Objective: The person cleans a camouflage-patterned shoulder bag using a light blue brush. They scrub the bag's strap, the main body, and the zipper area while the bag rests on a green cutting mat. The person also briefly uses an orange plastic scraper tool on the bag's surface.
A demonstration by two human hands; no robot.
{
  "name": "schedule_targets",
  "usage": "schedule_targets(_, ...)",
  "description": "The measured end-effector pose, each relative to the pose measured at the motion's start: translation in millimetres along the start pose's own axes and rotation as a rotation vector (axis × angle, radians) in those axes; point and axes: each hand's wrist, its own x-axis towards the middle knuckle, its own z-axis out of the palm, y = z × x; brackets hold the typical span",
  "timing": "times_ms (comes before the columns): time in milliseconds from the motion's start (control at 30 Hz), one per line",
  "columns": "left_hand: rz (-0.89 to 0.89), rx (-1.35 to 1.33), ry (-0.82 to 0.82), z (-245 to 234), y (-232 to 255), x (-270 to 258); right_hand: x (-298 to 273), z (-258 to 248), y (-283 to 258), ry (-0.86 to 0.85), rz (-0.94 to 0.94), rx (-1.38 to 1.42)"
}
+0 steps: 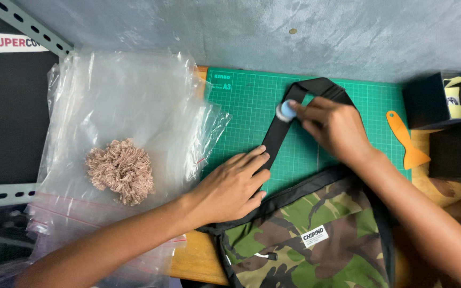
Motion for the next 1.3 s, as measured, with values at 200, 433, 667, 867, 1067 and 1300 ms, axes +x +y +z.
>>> schedule_targets(200, 0.021, 0.002, 0.016, 5.0, -2.7, -4.3, -3.3, 11.2, -65.1, -0.088, 0.034, 0.403)
schedule_targets(433, 0.041, 0.091, 0.044, 3.7, 4.7, -8.7, 13.9, -0.3, -15.5, 0.056, 0.079, -0.176)
schedule_targets(667, 0.087, 0.147, 0.047, 3.8, 10.3, -11.9, 12.8, 6.1, -27.4, -0.133, 0.103, 0.047)
schedule_targets(867, 0.058, 0.028, -0.132, -22.6, 12.5, -17.8, 27.1, -2.4, 17.7, 0.017, 0.162, -0.115)
schedule_targets(1067, -0.046, -0.101, -0.133, -21.9, 17.7, -15.0, -3.5, 4.5, -60.8, -0.227, 0.007, 0.082)
schedule_targets(1300, -0.048, -0.037, -0.16, -13.9, 20.9, -19.0, 11.9, 19.4, -7.5, -0.026, 0.016, -0.085)
